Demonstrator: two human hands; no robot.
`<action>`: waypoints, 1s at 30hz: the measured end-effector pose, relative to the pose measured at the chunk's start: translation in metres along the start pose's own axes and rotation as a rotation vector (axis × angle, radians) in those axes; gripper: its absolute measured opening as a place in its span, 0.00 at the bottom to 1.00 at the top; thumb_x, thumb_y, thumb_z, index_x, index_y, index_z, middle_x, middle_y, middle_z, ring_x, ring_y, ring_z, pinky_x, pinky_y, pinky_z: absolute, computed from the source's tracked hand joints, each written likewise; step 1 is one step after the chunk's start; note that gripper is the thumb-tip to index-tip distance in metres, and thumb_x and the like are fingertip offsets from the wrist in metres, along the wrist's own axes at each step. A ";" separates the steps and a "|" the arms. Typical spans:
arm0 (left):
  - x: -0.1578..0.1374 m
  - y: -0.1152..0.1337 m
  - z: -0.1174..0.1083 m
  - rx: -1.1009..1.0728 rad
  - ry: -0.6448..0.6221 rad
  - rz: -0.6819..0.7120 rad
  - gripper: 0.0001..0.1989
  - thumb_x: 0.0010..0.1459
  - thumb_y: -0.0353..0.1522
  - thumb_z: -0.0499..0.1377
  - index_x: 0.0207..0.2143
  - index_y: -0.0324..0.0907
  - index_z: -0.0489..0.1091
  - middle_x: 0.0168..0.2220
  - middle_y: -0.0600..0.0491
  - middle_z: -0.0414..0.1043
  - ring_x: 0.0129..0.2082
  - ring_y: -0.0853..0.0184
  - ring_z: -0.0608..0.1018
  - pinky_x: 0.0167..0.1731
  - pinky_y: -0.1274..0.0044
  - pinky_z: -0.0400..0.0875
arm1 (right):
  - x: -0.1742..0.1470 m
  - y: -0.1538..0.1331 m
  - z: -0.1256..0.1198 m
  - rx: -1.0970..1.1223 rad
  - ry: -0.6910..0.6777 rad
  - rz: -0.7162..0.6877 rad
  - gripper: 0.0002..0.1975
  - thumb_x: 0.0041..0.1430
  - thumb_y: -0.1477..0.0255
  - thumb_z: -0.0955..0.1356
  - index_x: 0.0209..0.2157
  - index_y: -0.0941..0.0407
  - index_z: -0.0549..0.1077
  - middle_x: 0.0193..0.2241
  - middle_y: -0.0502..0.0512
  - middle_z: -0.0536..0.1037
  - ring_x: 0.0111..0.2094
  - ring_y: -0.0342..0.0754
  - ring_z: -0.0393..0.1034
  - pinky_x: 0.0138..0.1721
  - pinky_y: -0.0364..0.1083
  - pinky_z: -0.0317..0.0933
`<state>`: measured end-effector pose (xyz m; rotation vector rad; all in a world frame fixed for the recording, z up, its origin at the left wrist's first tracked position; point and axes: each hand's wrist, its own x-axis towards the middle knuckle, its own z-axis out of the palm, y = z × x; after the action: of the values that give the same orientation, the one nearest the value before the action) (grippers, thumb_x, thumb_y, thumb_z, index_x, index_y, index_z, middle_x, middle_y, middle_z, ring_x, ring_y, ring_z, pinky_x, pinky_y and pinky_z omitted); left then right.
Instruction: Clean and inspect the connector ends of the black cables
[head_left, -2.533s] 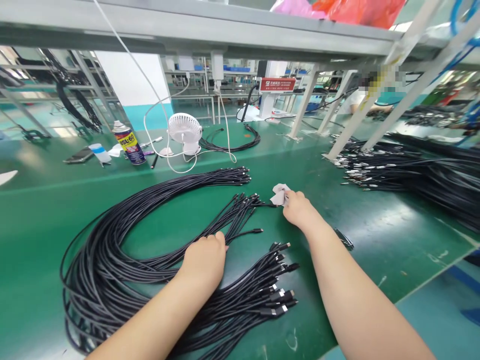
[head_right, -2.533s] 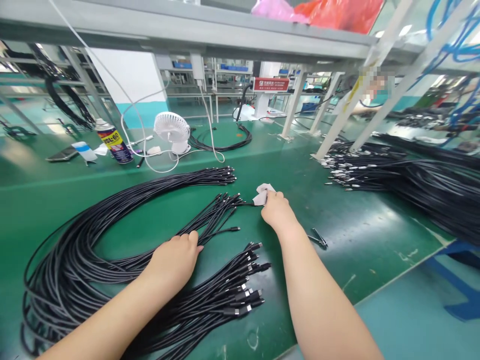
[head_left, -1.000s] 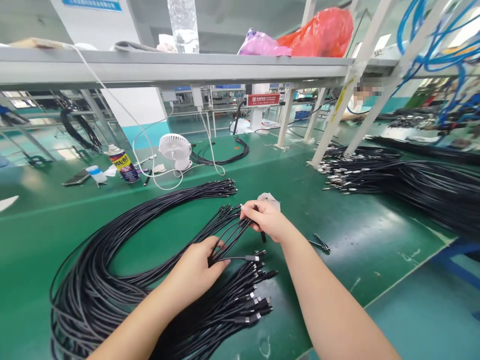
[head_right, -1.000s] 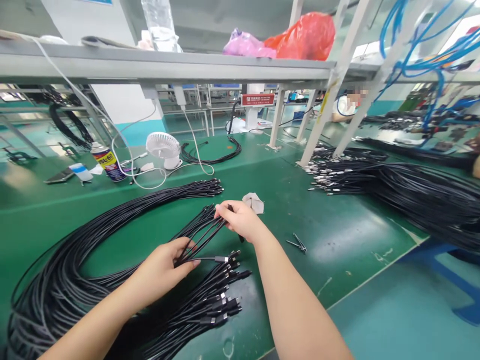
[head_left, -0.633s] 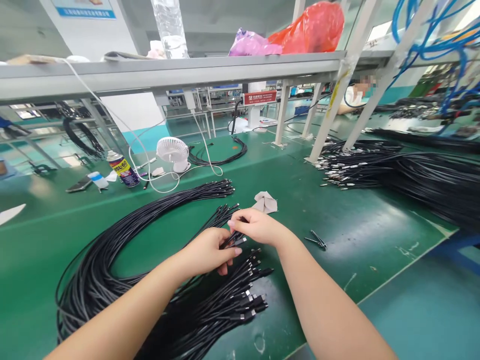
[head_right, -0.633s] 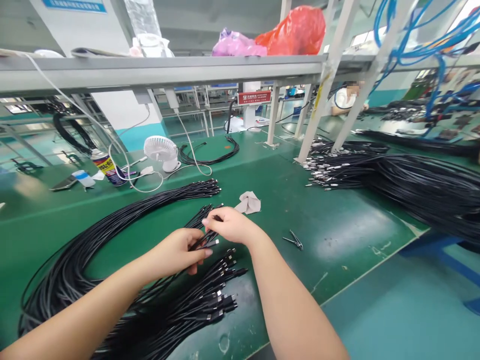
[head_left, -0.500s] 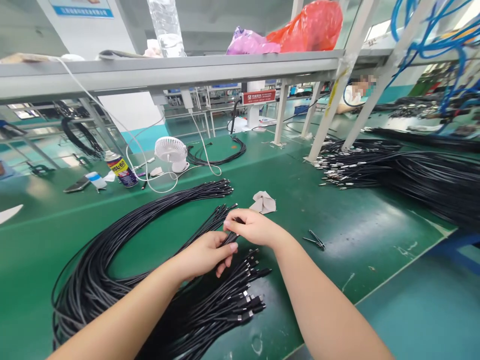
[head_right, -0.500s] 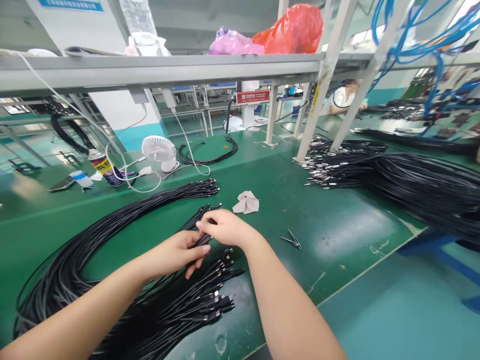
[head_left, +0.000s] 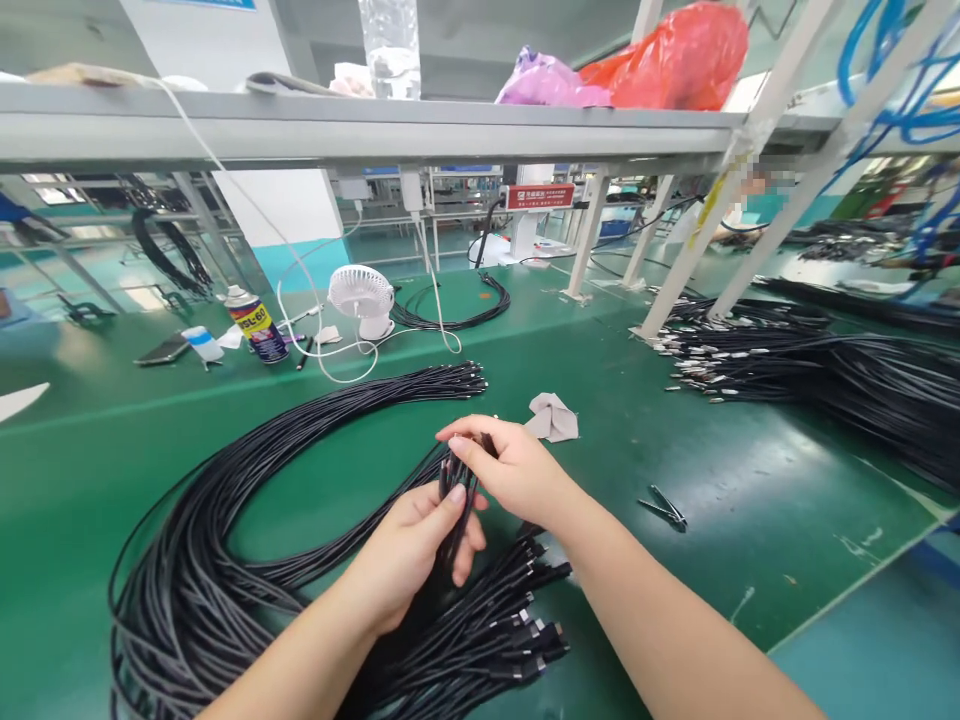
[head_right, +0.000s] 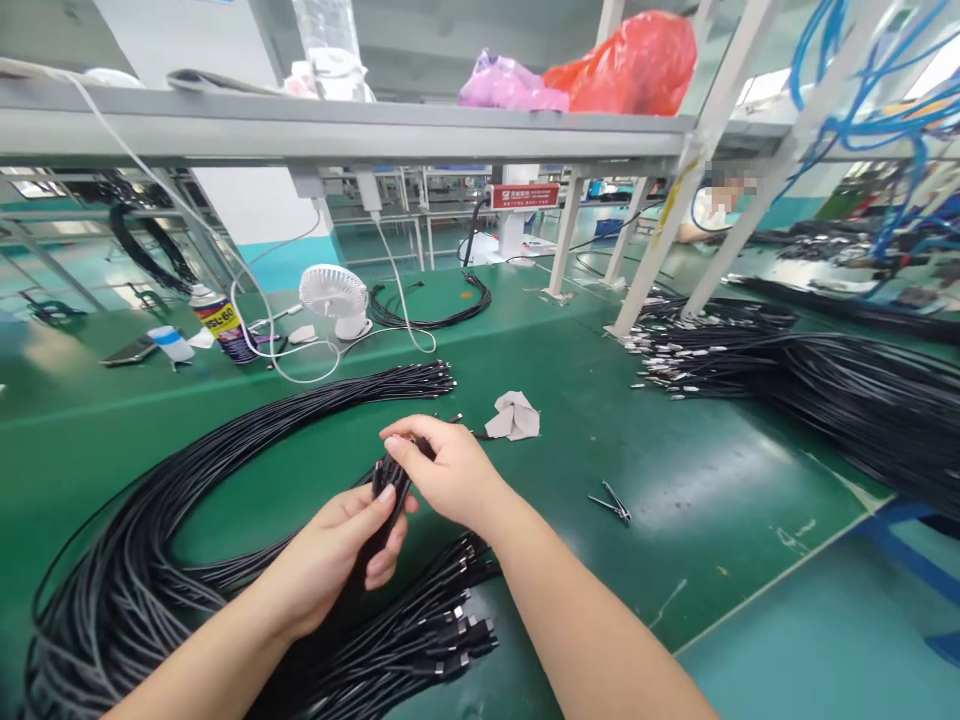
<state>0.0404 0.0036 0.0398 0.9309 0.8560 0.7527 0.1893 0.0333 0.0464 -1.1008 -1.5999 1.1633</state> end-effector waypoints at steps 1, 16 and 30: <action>0.002 0.001 -0.001 -0.016 0.000 0.015 0.19 0.51 0.44 0.64 0.32 0.37 0.69 0.21 0.55 0.72 0.16 0.74 0.69 0.18 0.80 0.63 | 0.004 -0.004 0.003 -0.009 -0.019 0.039 0.11 0.62 0.69 0.63 0.42 0.56 0.74 0.29 0.50 0.75 0.21 0.39 0.66 0.23 0.41 0.62; 0.024 -0.016 -0.031 -0.073 -0.245 -0.079 0.17 0.60 0.45 0.55 0.33 0.39 0.68 0.11 0.59 0.66 0.09 0.75 0.64 0.12 0.84 0.58 | 0.002 0.011 0.002 0.075 -0.070 0.025 0.16 0.63 0.63 0.64 0.49 0.54 0.71 0.30 0.51 0.77 0.26 0.41 0.70 0.32 0.44 0.66; 0.027 -0.005 -0.031 -0.134 -0.263 -0.135 0.20 0.48 0.42 0.67 0.35 0.34 0.75 0.35 0.42 0.80 0.29 0.61 0.82 0.30 0.73 0.77 | 0.000 0.011 0.008 0.040 -0.024 0.151 0.10 0.58 0.63 0.67 0.32 0.55 0.75 0.22 0.49 0.72 0.20 0.41 0.64 0.20 0.41 0.61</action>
<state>0.0270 0.0359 0.0173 0.8221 0.6229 0.5493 0.1831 0.0337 0.0337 -1.2024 -1.5253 1.3061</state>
